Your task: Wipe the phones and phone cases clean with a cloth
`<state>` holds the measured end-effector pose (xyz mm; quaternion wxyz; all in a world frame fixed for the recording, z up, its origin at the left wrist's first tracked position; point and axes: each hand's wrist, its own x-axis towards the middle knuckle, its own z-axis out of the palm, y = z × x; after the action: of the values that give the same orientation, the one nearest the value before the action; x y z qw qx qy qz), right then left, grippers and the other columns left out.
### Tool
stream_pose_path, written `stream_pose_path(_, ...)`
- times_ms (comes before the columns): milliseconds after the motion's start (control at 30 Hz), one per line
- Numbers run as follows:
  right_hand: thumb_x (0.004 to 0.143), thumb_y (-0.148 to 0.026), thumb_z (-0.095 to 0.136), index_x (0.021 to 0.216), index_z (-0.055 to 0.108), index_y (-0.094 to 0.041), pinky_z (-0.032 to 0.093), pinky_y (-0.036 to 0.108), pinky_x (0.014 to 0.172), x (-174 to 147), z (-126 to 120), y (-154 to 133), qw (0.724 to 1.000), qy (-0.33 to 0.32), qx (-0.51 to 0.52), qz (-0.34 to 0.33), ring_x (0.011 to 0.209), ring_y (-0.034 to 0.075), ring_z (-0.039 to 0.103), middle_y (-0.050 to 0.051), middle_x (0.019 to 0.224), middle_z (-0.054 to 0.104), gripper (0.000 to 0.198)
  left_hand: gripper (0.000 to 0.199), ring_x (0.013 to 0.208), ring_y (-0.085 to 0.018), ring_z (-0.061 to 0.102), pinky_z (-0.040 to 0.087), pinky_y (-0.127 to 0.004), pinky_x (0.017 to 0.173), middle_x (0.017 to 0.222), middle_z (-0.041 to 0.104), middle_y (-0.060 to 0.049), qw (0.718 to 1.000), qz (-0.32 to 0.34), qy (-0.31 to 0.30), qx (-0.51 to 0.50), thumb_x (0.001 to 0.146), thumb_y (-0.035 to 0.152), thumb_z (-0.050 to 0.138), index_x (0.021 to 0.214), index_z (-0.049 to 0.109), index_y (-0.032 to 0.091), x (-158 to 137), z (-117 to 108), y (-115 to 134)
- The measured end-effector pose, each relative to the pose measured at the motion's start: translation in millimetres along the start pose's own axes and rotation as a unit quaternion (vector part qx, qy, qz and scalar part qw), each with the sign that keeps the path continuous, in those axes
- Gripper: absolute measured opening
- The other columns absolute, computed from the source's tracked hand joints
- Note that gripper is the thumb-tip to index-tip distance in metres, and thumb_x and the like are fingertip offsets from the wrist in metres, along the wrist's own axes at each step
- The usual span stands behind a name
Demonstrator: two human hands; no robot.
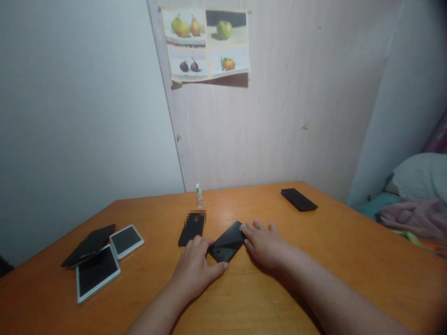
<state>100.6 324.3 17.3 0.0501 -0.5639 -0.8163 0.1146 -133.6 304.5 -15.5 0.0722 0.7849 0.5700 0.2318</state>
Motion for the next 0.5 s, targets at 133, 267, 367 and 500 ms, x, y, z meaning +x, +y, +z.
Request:
stream_pose_path(133, 0.094, -0.026, 0.037, 0.155, 0.034, -0.016, 0.010, 0.068, 0.117, -12, 6, -16, 0.993, -0.022, 0.012, -0.111, 0.151, 0.033, 0.019, 0.015, 0.161, 0.029, 0.062, 0.053, 0.102, -0.027, 0.057, 0.044, -0.037, 0.086, 0.105, 0.059, -0.006, 1.000, -0.003, -0.007, -0.004, 0.073, 0.054, 0.072, 0.116, 0.064, 0.023, 1, 0, 0)
stream_pose_path(267, 0.093, -0.025, 0.038, 0.156, 0.031, -0.022, 0.015, 0.065, 0.117, -20, 4, -23, 0.979, -0.053, 0.032, -0.194, 0.150, 0.032, 0.022, 0.009, 0.161, 0.030, 0.064, 0.049, 0.101, -0.026, 0.057, 0.044, -0.036, 0.086, 0.105, 0.059, -0.006, 1.000, 0.000, -0.009, -0.004, 0.076, 0.052, 0.071, 0.115, 0.064, 0.024, 0, 1, -1)
stream_pose_path(367, 0.090, -0.019, 0.038, 0.154, 0.036, -0.019, 0.015, 0.072, 0.114, -9, 1, -7, 0.997, -0.023, -0.009, -0.074, 0.149, 0.037, 0.023, 0.011, 0.160, 0.034, 0.064, 0.050, 0.101, -0.026, 0.056, 0.044, -0.037, 0.086, 0.105, 0.059, -0.006, 1.000, 0.003, -0.004, -0.003, 0.075, 0.052, 0.072, 0.115, 0.064, 0.023, 0, 1, -2)
stream_pose_path(500, 0.088, -0.016, 0.040, 0.154, 0.036, -0.013, 0.010, 0.072, 0.114, -3, 3, -3, 0.999, 0.004, -0.047, 0.005, 0.149, 0.038, 0.023, 0.018, 0.160, 0.031, 0.066, 0.052, 0.101, -0.027, 0.056, 0.044, -0.036, 0.086, 0.106, 0.059, -0.006, 1.000, 0.003, -0.006, -0.008, 0.074, 0.054, 0.072, 0.116, 0.064, 0.024, 0, 2, -2)
